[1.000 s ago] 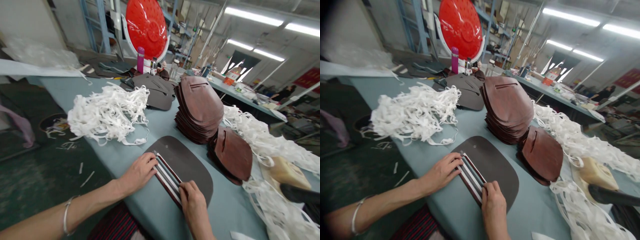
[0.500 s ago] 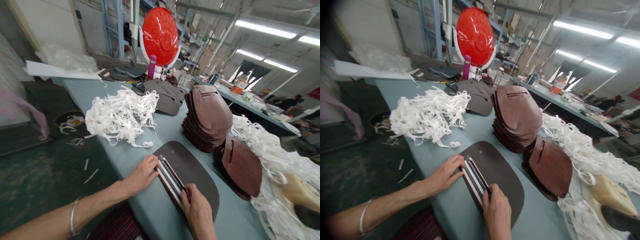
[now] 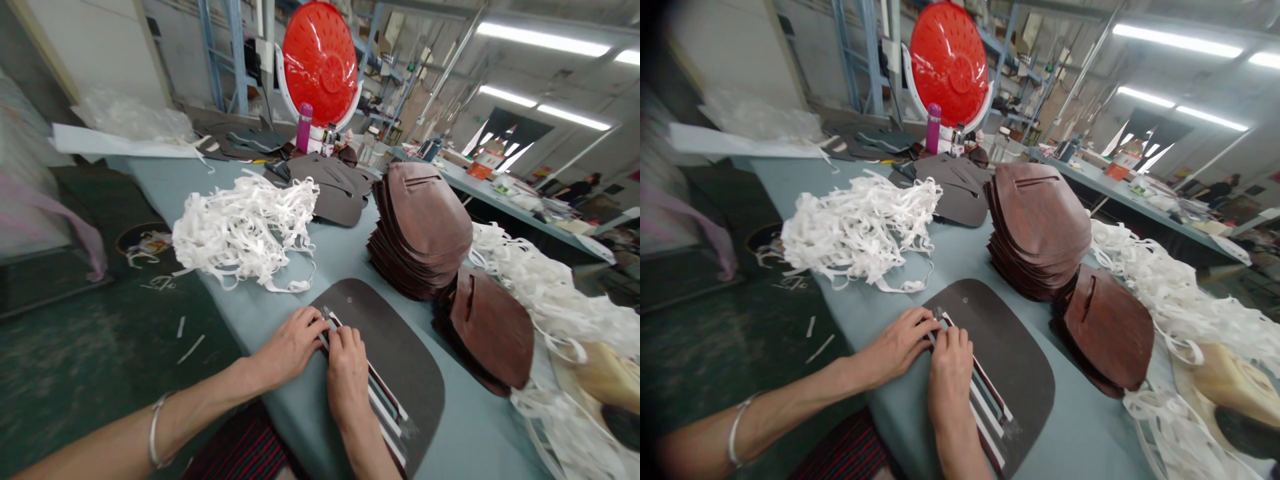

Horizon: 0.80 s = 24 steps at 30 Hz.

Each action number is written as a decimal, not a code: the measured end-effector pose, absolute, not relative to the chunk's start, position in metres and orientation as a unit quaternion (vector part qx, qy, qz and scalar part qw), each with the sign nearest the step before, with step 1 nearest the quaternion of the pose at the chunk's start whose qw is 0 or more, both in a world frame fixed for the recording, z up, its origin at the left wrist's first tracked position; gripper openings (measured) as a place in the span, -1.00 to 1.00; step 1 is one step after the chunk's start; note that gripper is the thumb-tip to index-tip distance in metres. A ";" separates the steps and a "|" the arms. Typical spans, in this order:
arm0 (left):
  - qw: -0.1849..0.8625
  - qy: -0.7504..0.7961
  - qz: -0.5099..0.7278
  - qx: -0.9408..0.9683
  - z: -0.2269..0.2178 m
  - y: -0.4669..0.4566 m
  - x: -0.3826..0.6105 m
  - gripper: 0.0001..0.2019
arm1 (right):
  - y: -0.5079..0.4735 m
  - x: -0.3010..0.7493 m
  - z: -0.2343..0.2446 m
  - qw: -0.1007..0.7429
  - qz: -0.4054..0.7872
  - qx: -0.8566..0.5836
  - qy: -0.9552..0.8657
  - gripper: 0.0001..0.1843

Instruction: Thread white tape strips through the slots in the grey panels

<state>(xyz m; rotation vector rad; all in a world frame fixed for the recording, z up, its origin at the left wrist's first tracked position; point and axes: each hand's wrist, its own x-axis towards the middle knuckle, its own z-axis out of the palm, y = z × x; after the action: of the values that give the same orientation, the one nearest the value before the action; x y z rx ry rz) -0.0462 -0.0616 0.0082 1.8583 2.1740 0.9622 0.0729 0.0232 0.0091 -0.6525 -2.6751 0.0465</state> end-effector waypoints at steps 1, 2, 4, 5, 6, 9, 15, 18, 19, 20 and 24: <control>0.050 0.720 0.304 0.622 0.009 -0.062 -0.046 -0.76 | 0.021 0.077 0.008 0.186 -0.008 -0.226 -0.956 -0.67; 0.037 0.718 0.290 0.631 0.009 -0.062 -0.046 -0.77 | 0.020 0.084 0.007 0.176 -0.029 -0.220 -0.959 -0.67; 0.012 0.714 0.270 0.646 0.009 -0.062 -0.046 -0.76 | 0.018 0.104 0.004 0.160 -0.060 -0.208 -0.963 -0.67; 0.003 0.711 0.263 0.652 0.009 -0.063 -0.047 -0.75 | 0.019 0.117 0.003 0.157 -0.070 -0.202 -0.964 -0.67; -0.001 0.710 0.257 0.656 0.008 -0.063 -0.047 -0.76 | 0.019 0.132 0.002 0.155 -0.075 -0.197 -0.965 -0.66; -0.007 0.712 0.240 0.660 0.005 -0.063 -0.047 -0.76 | 0.020 0.183 0.001 0.156 -0.066 -0.194 -0.966 -0.64; -0.028 0.712 0.229 0.663 -0.005 -0.063 -0.048 -0.74 | 0.012 0.239 0.008 0.154 -0.036 -0.199 -0.967 -0.63; -0.032 0.710 0.240 0.662 -0.006 -0.062 -0.047 -0.73 | 0.010 0.241 0.009 0.151 -0.021 -0.211 -0.965 -0.65; -0.033 0.709 0.240 0.662 -0.005 -0.062 -0.047 -0.73 | 0.009 0.240 0.009 0.152 -0.014 -0.215 -0.965 -0.65; -0.032 0.710 0.238 0.662 -0.005 -0.062 -0.046 -0.73 | 0.009 0.240 0.010 0.152 -0.006 -0.220 -0.963 -0.66; -0.036 0.712 0.228 0.663 -0.007 -0.061 -0.047 -0.75 | 0.012 0.239 0.014 0.155 0.045 -0.258 -0.953 -0.75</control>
<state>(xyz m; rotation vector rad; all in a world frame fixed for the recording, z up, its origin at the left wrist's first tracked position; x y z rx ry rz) -0.0469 -0.0614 -0.0071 2.1323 2.2901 0.7332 0.2389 0.0120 0.0141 -0.7386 -2.7284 0.1295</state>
